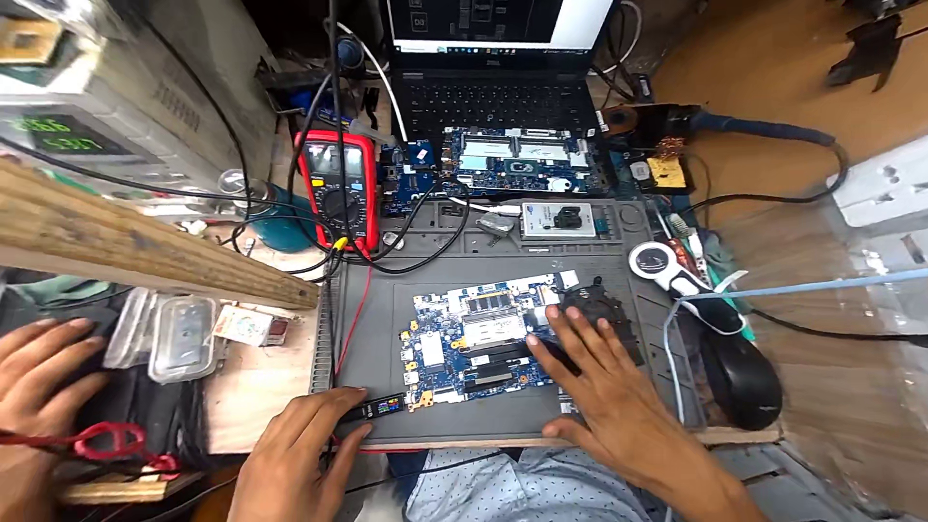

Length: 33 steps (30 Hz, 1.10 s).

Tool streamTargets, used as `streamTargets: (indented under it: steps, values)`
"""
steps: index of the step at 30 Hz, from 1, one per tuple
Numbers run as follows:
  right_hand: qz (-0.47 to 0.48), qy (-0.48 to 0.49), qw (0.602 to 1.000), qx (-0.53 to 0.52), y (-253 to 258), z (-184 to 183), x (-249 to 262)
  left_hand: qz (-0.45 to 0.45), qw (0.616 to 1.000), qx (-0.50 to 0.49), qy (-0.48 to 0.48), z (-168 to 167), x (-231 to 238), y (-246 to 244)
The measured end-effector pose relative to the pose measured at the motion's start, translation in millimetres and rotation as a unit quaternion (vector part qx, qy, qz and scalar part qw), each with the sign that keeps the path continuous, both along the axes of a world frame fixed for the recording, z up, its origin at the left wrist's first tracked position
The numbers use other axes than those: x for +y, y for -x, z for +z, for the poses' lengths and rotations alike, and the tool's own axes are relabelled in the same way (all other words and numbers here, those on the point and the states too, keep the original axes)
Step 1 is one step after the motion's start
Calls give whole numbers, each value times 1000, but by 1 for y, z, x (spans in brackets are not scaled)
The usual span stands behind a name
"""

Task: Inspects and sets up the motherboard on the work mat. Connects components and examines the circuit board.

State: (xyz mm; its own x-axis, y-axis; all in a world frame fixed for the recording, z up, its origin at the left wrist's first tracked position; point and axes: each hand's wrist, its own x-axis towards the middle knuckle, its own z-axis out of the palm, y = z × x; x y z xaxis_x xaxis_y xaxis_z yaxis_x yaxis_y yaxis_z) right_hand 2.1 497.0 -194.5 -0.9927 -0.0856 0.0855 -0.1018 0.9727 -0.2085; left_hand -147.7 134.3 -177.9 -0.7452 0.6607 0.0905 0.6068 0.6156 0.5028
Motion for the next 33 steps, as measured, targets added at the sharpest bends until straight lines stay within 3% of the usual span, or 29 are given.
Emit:
streamTargets:
  steps: [11, 33]
  values:
    - [79, -7, 997, -15, 23, -8, -16, 19, 999, 24, -12, -7, -2, -3]
    - [81, 13, 997, -12, 24, -9, -16, 16, 999, 22, -20, -9, -2, -4]
